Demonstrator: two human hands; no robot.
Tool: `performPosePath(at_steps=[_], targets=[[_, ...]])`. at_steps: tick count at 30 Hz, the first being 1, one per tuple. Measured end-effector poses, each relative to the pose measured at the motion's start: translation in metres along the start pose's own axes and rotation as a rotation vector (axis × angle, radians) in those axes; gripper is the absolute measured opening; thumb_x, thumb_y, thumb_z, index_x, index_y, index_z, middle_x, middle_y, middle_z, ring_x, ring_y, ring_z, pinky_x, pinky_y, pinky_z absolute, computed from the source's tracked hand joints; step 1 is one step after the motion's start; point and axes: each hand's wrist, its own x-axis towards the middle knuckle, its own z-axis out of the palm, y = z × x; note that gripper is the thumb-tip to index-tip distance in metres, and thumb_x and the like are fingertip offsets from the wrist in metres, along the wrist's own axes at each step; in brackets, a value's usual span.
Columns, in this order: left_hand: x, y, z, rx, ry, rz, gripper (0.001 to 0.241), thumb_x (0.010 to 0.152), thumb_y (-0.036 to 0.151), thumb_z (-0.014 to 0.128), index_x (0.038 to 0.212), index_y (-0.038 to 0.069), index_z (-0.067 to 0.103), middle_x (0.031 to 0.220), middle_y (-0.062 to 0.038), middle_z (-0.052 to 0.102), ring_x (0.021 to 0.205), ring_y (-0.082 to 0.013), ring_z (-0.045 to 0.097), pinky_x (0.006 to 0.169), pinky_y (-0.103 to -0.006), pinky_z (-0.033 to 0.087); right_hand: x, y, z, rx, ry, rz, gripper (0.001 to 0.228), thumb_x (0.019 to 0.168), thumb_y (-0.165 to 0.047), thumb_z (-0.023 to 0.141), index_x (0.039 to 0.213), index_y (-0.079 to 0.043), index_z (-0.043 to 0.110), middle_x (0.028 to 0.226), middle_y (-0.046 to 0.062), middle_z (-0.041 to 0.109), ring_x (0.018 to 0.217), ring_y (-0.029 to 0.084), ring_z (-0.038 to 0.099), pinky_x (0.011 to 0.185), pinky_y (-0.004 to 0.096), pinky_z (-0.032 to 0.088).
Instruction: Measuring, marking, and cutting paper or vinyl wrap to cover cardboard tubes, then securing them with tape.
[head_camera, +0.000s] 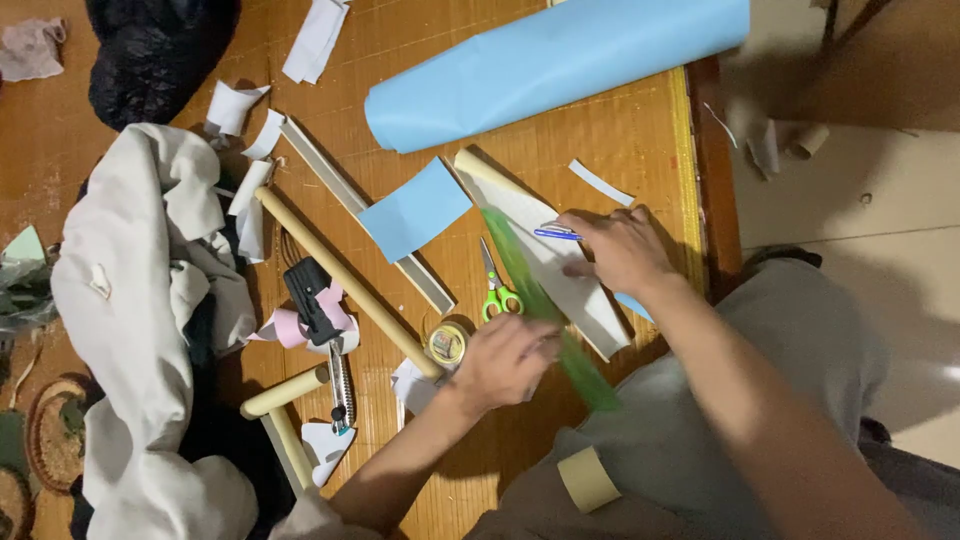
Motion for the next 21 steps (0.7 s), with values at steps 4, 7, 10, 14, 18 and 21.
performPosePath(at_steps=[4, 7, 10, 14, 18, 21], targets=[[0.004, -0.008, -0.019, -0.095, 0.042, -0.242, 0.023, 0.103, 0.022, 0.051, 0.089, 0.013, 0.066, 0.087, -0.004, 0.065, 0.07, -0.0187, 0.064, 0.06, -0.0299, 0.058, -0.01, -0.005, -0.017, 0.034, 0.001, -0.034, 0.06, 0.095, -0.063, 0.057, 0.147, -0.037, 0.043, 0.114, 0.008, 0.075, 0.113, 0.032, 0.067, 0.103, 0.048, 0.039], [0.052, -0.002, -0.055, -0.115, 0.042, -0.153, 0.015, 0.105, 0.014, 0.051, 0.095, 0.013, 0.062, 0.088, -0.004, 0.063, 0.071, -0.0198, 0.065, 0.061, -0.0299, 0.059, -0.009, -0.011, -0.016, 0.026, 0.012, 0.005, 0.057, 0.095, -0.056, 0.057, 0.147, -0.039, 0.042, 0.118, 0.007, 0.075, 0.116, 0.031, 0.068, 0.103, 0.051, 0.04], [0.013, 0.003, -0.027, 0.025, 0.038, 0.113, 0.013, 0.107, 0.013, 0.048, 0.095, 0.018, 0.052, 0.085, -0.001, 0.054, 0.066, -0.0164, 0.055, 0.057, -0.0299, 0.055, -0.002, -0.003, -0.001, -0.019, 0.024, 0.029, 0.057, 0.096, -0.047, 0.059, 0.149, -0.034, 0.044, 0.114, 0.007, 0.075, 0.115, 0.03, 0.067, 0.101, 0.049, 0.04], [-0.021, 0.026, 0.003, -0.094, -0.001, 0.168, 0.017, 0.108, 0.014, 0.048, 0.091, 0.016, 0.053, 0.081, -0.006, 0.054, 0.067, -0.0242, 0.06, 0.066, -0.0361, 0.06, -0.002, -0.003, 0.002, 0.041, 0.044, 0.044, 0.059, 0.094, -0.047, 0.062, 0.149, -0.032, 0.044, 0.123, 0.008, 0.073, 0.117, 0.032, 0.066, 0.101, 0.051, 0.038], [-0.024, 0.025, 0.018, -0.007, -0.098, 0.184, 0.017, 0.104, 0.019, 0.059, 0.087, 0.018, 0.056, 0.079, -0.002, 0.059, 0.073, -0.0179, 0.064, 0.095, -0.0367, 0.062, -0.003, -0.002, 0.007, 0.058, 0.061, 0.08, 0.065, 0.093, -0.051, 0.06, 0.153, -0.03, 0.045, 0.118, 0.011, 0.075, 0.12, 0.033, 0.065, 0.106, 0.052, 0.036], [-0.036, 0.007, 0.034, 0.092, -0.176, 0.17, 0.014, 0.101, 0.02, 0.062, 0.089, 0.017, 0.058, 0.079, 0.0, 0.059, 0.078, -0.0166, 0.066, 0.1, -0.0382, 0.059, 0.002, 0.002, 0.012, 0.085, 0.092, 0.081, 0.067, 0.092, -0.055, 0.062, 0.152, -0.03, 0.046, 0.118, 0.014, 0.074, 0.12, 0.034, 0.065, 0.106, 0.053, 0.036]])
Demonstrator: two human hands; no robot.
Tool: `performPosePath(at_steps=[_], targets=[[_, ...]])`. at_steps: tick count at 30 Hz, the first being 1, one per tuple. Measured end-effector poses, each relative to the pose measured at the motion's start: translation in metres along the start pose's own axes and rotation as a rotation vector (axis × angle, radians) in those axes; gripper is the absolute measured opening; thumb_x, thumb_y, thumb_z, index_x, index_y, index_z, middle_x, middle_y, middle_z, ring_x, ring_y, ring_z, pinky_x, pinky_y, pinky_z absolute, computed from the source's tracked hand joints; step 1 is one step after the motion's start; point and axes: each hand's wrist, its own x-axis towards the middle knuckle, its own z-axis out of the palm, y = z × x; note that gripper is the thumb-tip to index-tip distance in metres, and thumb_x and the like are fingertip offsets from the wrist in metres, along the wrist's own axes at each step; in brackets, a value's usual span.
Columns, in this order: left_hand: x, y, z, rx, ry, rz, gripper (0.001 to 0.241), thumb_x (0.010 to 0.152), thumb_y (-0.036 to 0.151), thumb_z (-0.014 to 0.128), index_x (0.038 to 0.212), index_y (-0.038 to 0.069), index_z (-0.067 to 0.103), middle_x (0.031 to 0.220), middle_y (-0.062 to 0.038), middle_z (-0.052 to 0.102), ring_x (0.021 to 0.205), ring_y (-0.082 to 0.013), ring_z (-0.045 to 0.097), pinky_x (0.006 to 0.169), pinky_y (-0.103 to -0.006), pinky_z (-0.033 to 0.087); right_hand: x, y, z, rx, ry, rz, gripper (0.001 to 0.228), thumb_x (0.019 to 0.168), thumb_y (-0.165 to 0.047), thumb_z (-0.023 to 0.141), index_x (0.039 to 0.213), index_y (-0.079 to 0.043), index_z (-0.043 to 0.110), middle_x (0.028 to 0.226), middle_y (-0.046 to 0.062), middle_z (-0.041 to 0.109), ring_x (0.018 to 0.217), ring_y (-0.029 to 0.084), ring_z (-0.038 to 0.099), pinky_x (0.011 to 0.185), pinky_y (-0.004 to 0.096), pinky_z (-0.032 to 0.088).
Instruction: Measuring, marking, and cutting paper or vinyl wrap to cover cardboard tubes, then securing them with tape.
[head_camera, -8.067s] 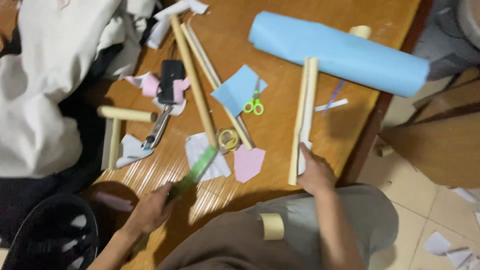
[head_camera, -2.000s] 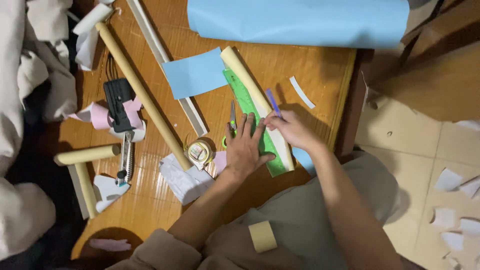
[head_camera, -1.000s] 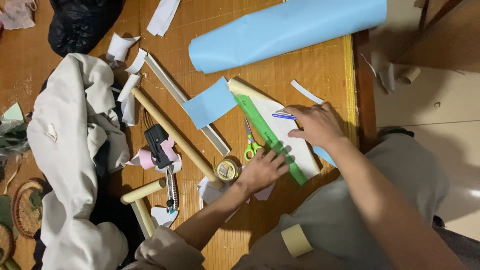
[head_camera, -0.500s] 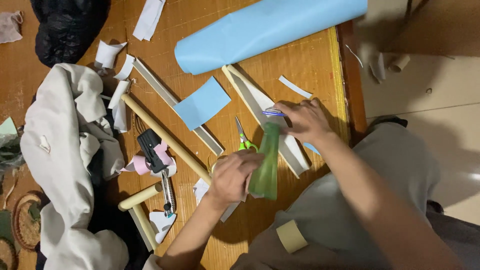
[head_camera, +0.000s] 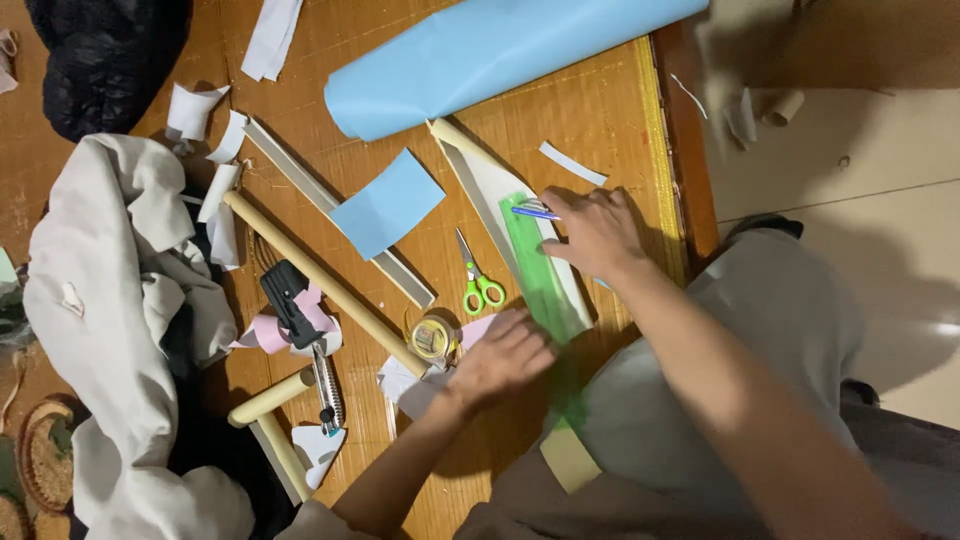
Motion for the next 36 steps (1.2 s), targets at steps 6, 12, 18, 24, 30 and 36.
performPosePath(at_steps=[6, 12, 18, 24, 30, 36], targets=[[-0.01, -0.01, 0.002, -0.019, -0.105, -0.079, 0.012, 0.1, 0.013, 0.06, 0.089, 0.013, 0.064, 0.086, -0.005, 0.063, 0.091, -0.0207, 0.067, 0.108, -0.0456, 0.052, 0.001, -0.002, -0.002, 0.025, 0.003, 0.022, 0.063, 0.095, -0.059, 0.06, 0.145, -0.024, 0.045, 0.124, 0.016, 0.073, 0.119, 0.034, 0.066, 0.107, 0.053, 0.038], [0.025, -0.031, -0.03, -0.356, -0.573, -0.378, 0.022, 0.097, 0.015, 0.068, 0.118, 0.011, 0.071, 0.098, -0.011, 0.075, 0.099, -0.0244, 0.073, 0.1, -0.0433, 0.058, 0.002, -0.003, -0.002, -0.01, -0.006, 0.016, 0.055, 0.098, -0.056, 0.06, 0.137, -0.021, 0.044, 0.116, 0.015, 0.075, 0.112, 0.032, 0.07, 0.104, 0.052, 0.04], [0.008, -0.052, 0.01, -0.151, -0.549, -0.554, 0.104, 0.066, 0.062, 0.084, 0.152, 0.018, 0.046, 0.139, -0.009, 0.051, 0.133, -0.0303, 0.051, 0.115, -0.0503, 0.044, 0.011, 0.017, 0.042, 0.111, -0.117, 0.116, 0.043, 0.087, -0.054, 0.065, 0.1, -0.013, 0.072, 0.097, 0.019, 0.077, 0.103, 0.04, 0.073, 0.088, 0.052, 0.053], [0.041, -0.075, 0.004, -0.175, -0.946, -0.694, 0.124, 0.073, 0.077, 0.076, 0.164, 0.021, 0.014, 0.17, -0.015, 0.014, 0.156, -0.0301, 0.02, 0.127, -0.0475, 0.018, -0.004, 0.017, 0.023, 0.039, -0.192, 0.074, 0.039, 0.069, -0.042, 0.079, 0.097, -0.014, 0.076, 0.09, 0.018, 0.076, 0.098, 0.041, 0.074, 0.082, 0.051, 0.056], [0.047, -0.081, 0.017, -0.136, -1.066, -0.819, 0.139, 0.062, 0.087, 0.069, 0.166, 0.021, 0.005, 0.174, -0.005, 0.005, 0.159, -0.0256, 0.013, 0.129, -0.0476, 0.013, -0.022, -0.01, -0.03, 0.038, -0.302, -0.121, 0.07, 0.079, -0.012, 0.084, 0.141, -0.014, 0.054, 0.102, 0.024, 0.075, 0.115, 0.043, 0.069, 0.105, 0.053, 0.049], [0.044, -0.065, 0.006, -0.112, -1.033, -0.901, 0.142, 0.058, 0.099, 0.057, 0.166, 0.019, 0.009, 0.173, -0.007, 0.009, 0.158, -0.0274, 0.015, 0.128, -0.049, 0.018, -0.016, -0.003, -0.034, -0.179, -0.343, -0.259, 0.095, 0.074, -0.046, 0.088, 0.15, -0.03, 0.033, 0.101, 0.014, 0.077, 0.116, 0.034, 0.069, 0.113, 0.046, 0.036]])
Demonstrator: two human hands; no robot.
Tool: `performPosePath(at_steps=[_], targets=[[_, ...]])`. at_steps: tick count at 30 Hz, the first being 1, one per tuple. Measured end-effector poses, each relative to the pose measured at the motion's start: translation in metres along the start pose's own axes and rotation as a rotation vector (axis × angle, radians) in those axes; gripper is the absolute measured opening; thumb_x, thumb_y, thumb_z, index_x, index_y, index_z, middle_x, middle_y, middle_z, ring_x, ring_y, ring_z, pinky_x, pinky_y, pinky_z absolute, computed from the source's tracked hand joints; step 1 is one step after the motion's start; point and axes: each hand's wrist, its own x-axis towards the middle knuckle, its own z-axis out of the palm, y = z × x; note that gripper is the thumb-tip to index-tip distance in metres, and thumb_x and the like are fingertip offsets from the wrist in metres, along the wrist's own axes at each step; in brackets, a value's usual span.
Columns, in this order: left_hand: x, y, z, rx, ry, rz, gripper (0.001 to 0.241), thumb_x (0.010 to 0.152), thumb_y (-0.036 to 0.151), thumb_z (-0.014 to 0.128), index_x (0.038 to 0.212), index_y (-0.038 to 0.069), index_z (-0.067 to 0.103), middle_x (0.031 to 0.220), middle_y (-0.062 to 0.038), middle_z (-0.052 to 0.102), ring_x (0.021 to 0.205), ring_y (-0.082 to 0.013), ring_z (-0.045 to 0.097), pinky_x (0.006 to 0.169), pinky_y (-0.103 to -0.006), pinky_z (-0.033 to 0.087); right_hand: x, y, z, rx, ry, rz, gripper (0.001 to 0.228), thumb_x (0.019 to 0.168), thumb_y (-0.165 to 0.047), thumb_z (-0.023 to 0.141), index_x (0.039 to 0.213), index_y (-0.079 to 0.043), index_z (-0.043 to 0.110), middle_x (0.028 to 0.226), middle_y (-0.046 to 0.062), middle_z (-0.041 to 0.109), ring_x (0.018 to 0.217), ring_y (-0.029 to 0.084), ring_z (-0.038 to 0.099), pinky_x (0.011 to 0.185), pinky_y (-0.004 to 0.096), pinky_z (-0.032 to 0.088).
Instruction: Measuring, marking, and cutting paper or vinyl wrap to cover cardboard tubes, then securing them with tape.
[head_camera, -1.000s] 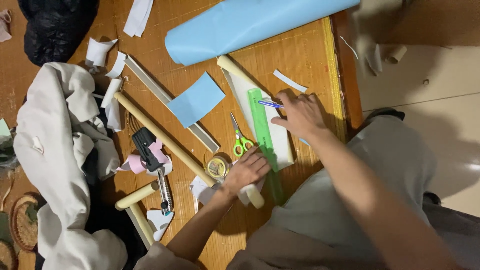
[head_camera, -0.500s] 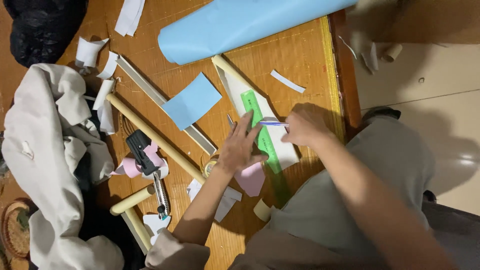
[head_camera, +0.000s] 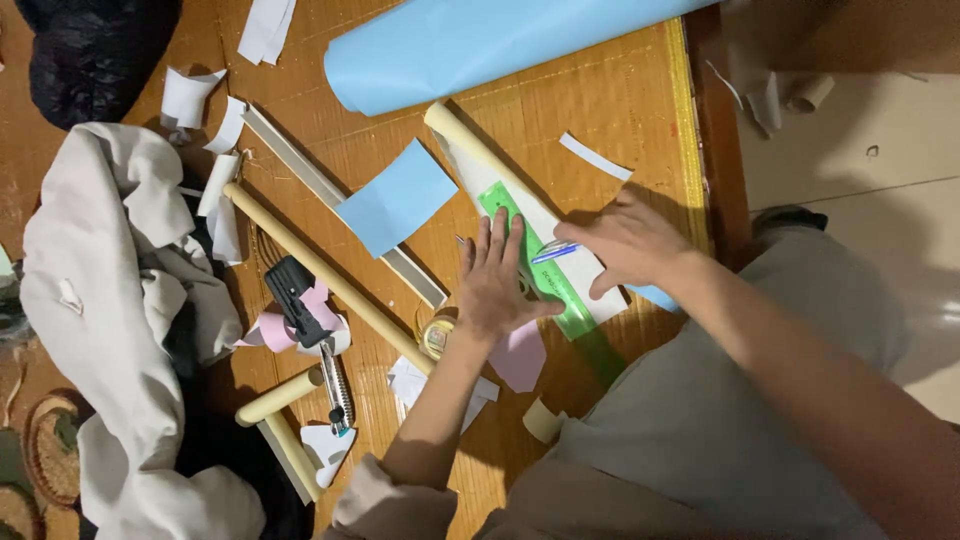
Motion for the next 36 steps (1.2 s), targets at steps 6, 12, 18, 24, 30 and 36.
performPosePath(at_steps=[6, 12, 18, 24, 30, 36], targets=[[-0.014, 0.007, 0.002, -0.088, -0.083, -0.046, 0.138, 0.065, 0.091, 0.063, 0.165, 0.016, 0.006, 0.173, -0.01, 0.0, 0.159, -0.03, 0.007, 0.128, -0.0517, 0.013, 0.007, 0.008, 0.003, -0.076, 0.013, 0.016, 0.092, 0.069, -0.061, 0.087, 0.142, -0.032, 0.039, 0.113, 0.008, 0.076, 0.117, 0.03, 0.069, 0.111, 0.044, 0.033], [-0.021, 0.008, 0.004, -0.127, -0.071, -0.058, 0.136, 0.066, 0.09, 0.064, 0.165, 0.017, 0.008, 0.173, -0.009, 0.001, 0.159, -0.0302, 0.007, 0.128, -0.0552, 0.01, 0.001, 0.002, -0.011, -0.08, -0.009, 0.04, 0.096, 0.07, -0.065, 0.086, 0.146, -0.033, 0.038, 0.112, 0.009, 0.077, 0.118, 0.029, 0.068, 0.11, 0.043, 0.032], [-0.025, 0.008, -0.005, -0.15, -0.077, -0.076, 0.132, 0.069, 0.087, 0.065, 0.165, 0.016, 0.009, 0.173, -0.009, 0.002, 0.159, -0.03, 0.008, 0.127, -0.0589, 0.011, 0.003, -0.001, -0.012, -0.067, -0.018, 0.064, 0.094, 0.07, -0.065, 0.086, 0.146, -0.034, 0.039, 0.119, 0.007, 0.077, 0.124, 0.03, 0.066, 0.112, 0.046, 0.03], [-0.024, 0.008, -0.006, -0.146, -0.088, -0.082, 0.131, 0.07, 0.088, 0.064, 0.165, 0.017, 0.008, 0.173, -0.008, 0.001, 0.159, -0.029, 0.008, 0.126, -0.0605, 0.015, 0.004, 0.001, -0.009, -0.054, -0.004, 0.075, 0.1, 0.069, -0.065, 0.086, 0.15, -0.034, 0.036, 0.121, 0.008, 0.076, 0.126, 0.032, 0.065, 0.11, 0.046, 0.031], [-0.024, 0.006, -0.004, -0.102, -0.103, -0.074, 0.132, 0.07, 0.086, 0.065, 0.165, 0.015, 0.008, 0.173, -0.01, 0.001, 0.159, -0.0293, 0.007, 0.125, -0.0599, 0.016, 0.013, 0.001, -0.005, -0.086, 0.009, 0.093, 0.101, 0.07, -0.066, 0.084, 0.152, -0.034, 0.035, 0.118, 0.009, 0.077, 0.126, 0.033, 0.065, 0.11, 0.046, 0.03], [-0.032, 0.008, 0.003, -0.11, -0.096, -0.03, 0.133, 0.07, 0.082, 0.07, 0.165, 0.012, 0.008, 0.173, -0.014, 0.001, 0.158, -0.0322, 0.009, 0.125, -0.0599, 0.017, 0.018, 0.001, -0.006, -0.08, 0.059, 0.128, 0.103, 0.068, -0.069, 0.083, 0.152, -0.034, 0.034, 0.115, 0.011, 0.078, 0.122, 0.033, 0.068, 0.109, 0.044, 0.03]])
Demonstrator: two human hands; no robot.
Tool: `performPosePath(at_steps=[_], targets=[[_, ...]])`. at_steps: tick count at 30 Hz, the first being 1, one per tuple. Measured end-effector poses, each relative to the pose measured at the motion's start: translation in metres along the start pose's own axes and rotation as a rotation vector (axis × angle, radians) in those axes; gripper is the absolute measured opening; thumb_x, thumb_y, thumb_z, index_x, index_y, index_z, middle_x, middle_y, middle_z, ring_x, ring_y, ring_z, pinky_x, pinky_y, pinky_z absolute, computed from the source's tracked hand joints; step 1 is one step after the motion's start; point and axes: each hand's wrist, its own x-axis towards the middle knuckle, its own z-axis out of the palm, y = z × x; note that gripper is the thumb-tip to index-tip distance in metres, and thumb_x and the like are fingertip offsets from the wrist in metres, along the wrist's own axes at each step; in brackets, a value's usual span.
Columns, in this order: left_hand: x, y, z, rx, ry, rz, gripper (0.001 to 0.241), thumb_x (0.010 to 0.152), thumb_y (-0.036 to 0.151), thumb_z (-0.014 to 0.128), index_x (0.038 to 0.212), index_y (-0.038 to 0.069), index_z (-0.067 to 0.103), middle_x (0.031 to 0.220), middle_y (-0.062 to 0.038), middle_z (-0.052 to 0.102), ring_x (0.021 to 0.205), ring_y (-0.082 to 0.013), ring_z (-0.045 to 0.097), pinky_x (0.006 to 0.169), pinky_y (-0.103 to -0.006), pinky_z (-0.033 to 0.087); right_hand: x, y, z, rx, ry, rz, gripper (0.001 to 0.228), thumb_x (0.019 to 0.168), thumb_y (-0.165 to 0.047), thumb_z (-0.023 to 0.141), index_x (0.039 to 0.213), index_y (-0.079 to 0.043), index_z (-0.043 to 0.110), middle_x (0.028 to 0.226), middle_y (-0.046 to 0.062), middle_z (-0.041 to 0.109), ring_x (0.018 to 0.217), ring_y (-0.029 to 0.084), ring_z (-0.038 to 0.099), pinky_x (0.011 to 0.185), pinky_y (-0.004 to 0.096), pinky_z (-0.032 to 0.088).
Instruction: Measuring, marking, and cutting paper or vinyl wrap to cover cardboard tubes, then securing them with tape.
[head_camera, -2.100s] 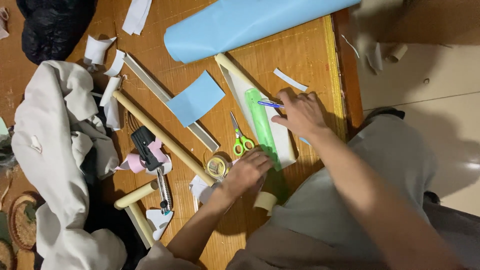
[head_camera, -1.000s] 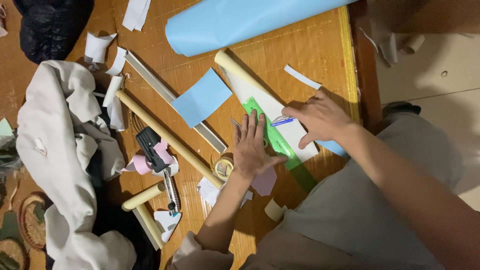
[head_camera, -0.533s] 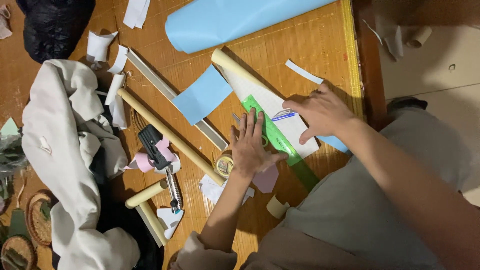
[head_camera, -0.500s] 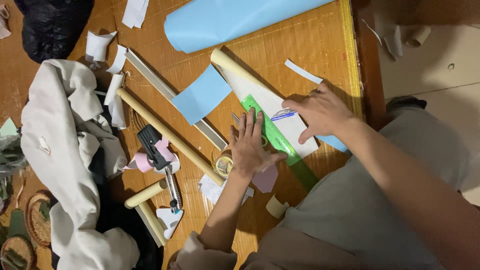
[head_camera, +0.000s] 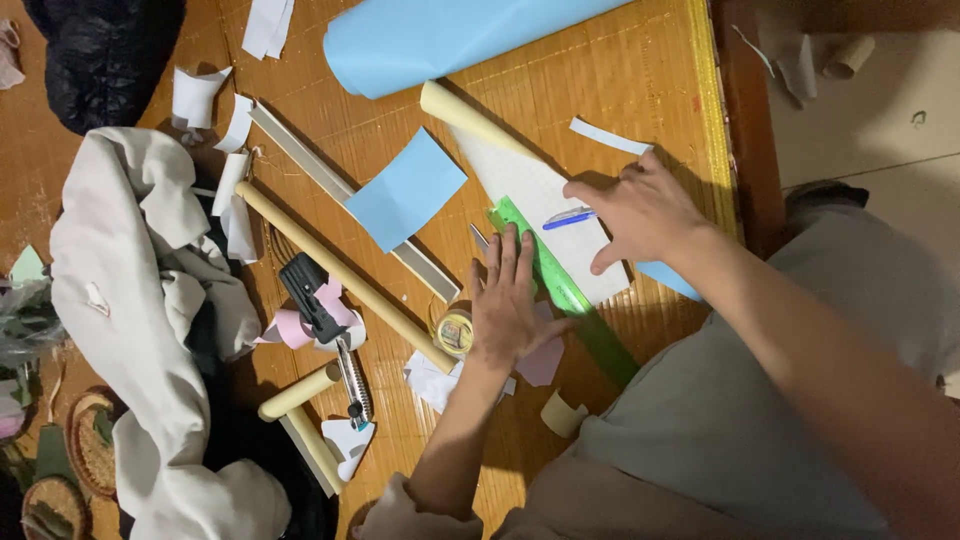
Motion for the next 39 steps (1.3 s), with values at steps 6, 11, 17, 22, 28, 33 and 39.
performPosePath(at_steps=[6, 11, 17, 22, 28, 33, 39], targets=[[-0.005, 0.002, 0.007, 0.029, -0.006, 0.03, 0.133, 0.071, 0.081, 0.071, 0.165, 0.012, 0.007, 0.173, -0.014, 0.002, 0.158, -0.0335, 0.007, 0.125, -0.0595, 0.016, 0.013, 0.003, -0.003, 0.006, 0.044, 0.026, 0.108, 0.065, -0.071, 0.083, 0.153, -0.034, 0.034, 0.115, 0.014, 0.078, 0.118, 0.035, 0.069, 0.106, 0.044, 0.031], [-0.006, 0.003, 0.003, 0.037, -0.045, 0.035, 0.133, 0.071, 0.082, 0.068, 0.165, 0.013, 0.004, 0.173, -0.013, 0.0, 0.158, -0.0335, 0.004, 0.125, -0.0597, 0.014, 0.029, 0.009, -0.005, -0.018, 0.074, 0.045, 0.109, 0.063, -0.075, 0.082, 0.153, -0.038, 0.034, 0.117, 0.013, 0.078, 0.117, 0.034, 0.07, 0.105, 0.045, 0.032], [-0.004, 0.003, 0.005, 0.054, -0.067, 0.041, 0.134, 0.071, 0.079, 0.07, 0.165, 0.014, 0.0, 0.173, -0.012, -0.001, 0.158, -0.0345, 0.003, 0.125, -0.0602, 0.013, 0.032, 0.011, -0.017, 0.013, 0.073, 0.038, 0.107, 0.064, -0.067, 0.087, 0.154, -0.037, 0.036, 0.124, 0.012, 0.076, 0.119, 0.034, 0.07, 0.104, 0.045, 0.033], [-0.003, 0.002, 0.01, 0.036, -0.046, 0.036, 0.135, 0.069, 0.079, 0.069, 0.165, 0.014, 0.001, 0.173, -0.01, -0.002, 0.158, -0.0356, 0.002, 0.124, -0.0608, 0.014, 0.032, 0.007, -0.032, 0.038, 0.02, 0.055, 0.105, 0.067, -0.062, 0.088, 0.153, -0.038, 0.034, 0.134, 0.012, 0.072, 0.125, 0.035, 0.067, 0.103, 0.044, 0.034], [-0.003, 0.003, 0.007, 0.034, -0.04, 0.039, 0.135, 0.069, 0.078, 0.07, 0.165, 0.014, 0.001, 0.173, -0.01, -0.003, 0.158, -0.036, 0.004, 0.125, -0.0608, 0.014, 0.035, 0.008, -0.03, 0.046, 0.005, 0.054, 0.104, 0.067, -0.058, 0.09, 0.153, -0.037, 0.033, 0.136, 0.015, 0.07, 0.127, 0.036, 0.066, 0.106, 0.045, 0.032], [0.0, 0.001, 0.015, -0.003, -0.015, 0.054, 0.135, 0.069, 0.075, 0.074, 0.165, 0.014, 0.002, 0.173, -0.01, -0.002, 0.157, -0.0379, 0.004, 0.124, -0.0624, 0.014, 0.035, 0.01, -0.029, 0.037, 0.007, 0.05, 0.104, 0.067, -0.058, 0.09, 0.152, -0.038, 0.033, 0.135, 0.018, 0.07, 0.126, 0.038, 0.065, 0.107, 0.045, 0.03], [0.012, -0.013, 0.064, 0.058, 0.325, 0.165, 0.152, 0.055, 0.085, 0.087, 0.162, 0.003, 0.016, 0.17, -0.02, 0.013, 0.155, -0.0438, 0.012, 0.118, -0.0665, 0.015, 0.047, 0.017, 0.001, -0.025, 0.189, 0.012, 0.117, 0.05, -0.06, 0.097, 0.15, -0.026, 0.045, 0.082, 0.009, 0.082, 0.094, 0.031, 0.074, 0.11, 0.047, 0.029]])
